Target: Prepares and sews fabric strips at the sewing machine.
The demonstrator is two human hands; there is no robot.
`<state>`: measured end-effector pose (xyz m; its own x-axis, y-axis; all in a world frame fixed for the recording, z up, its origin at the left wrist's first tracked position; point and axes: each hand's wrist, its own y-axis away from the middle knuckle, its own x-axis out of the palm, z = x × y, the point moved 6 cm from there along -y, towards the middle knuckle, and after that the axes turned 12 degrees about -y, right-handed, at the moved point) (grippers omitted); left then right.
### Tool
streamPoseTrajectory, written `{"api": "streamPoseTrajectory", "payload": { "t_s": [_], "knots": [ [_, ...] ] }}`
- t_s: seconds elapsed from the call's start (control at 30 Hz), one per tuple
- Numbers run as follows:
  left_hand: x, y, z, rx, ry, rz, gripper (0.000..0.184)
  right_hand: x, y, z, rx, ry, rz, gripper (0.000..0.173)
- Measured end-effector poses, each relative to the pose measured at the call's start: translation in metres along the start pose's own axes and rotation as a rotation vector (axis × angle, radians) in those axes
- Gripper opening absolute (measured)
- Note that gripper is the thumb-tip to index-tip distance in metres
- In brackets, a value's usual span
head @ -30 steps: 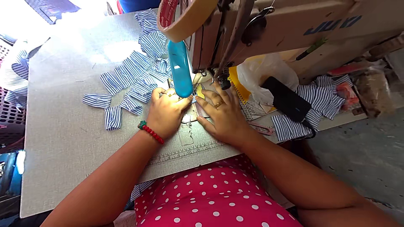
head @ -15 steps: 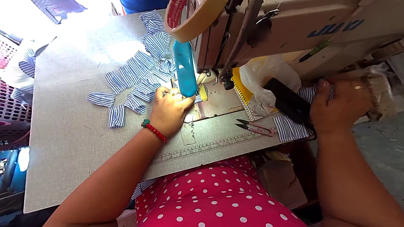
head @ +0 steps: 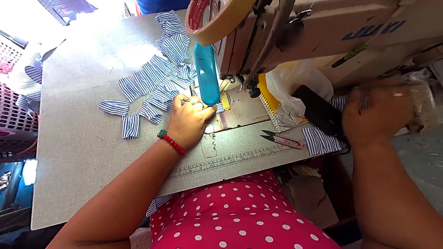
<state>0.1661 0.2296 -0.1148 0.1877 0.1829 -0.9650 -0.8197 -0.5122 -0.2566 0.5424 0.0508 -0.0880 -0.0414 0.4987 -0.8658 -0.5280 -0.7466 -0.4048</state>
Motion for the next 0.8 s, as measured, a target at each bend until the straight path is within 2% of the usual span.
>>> {"api": "streamPoseTrajectory", "payload": {
  "t_s": [0.07, 0.13, 0.23, 0.33, 0.47, 0.8],
  "knots": [
    [0.000, 0.000, 0.000, 0.005, -0.002, 0.005, 0.037, -0.017, 0.005, 0.035, -0.100, -0.097, -0.096, 0.049],
    [0.000, 0.000, 0.000, 0.007, 0.004, -0.001, 0.037, -0.020, 0.021, 0.093, -0.279, -0.217, -0.104, 0.043],
    [0.000, -0.001, 0.000, 0.007, 0.012, -0.008, 0.038, 0.012, 0.045, 0.183, -0.532, -0.401, 0.090, 0.040],
    [-0.001, -0.001, 0.000, 0.007, 0.009, -0.004, 0.037, 0.055, 0.053, 0.232, -0.636, -0.407, 0.286, 0.041],
    [-0.002, -0.001, 0.000, 0.011, 0.008, -0.017, 0.036, 0.083, 0.053, 0.240, -0.615, -0.332, 0.428, 0.045],
    [0.000, 0.000, 0.002, -0.017, 0.043, -0.008, 0.035, 0.087, 0.054, 0.236, -0.526, -0.362, 0.490, 0.048]
  ]
}}
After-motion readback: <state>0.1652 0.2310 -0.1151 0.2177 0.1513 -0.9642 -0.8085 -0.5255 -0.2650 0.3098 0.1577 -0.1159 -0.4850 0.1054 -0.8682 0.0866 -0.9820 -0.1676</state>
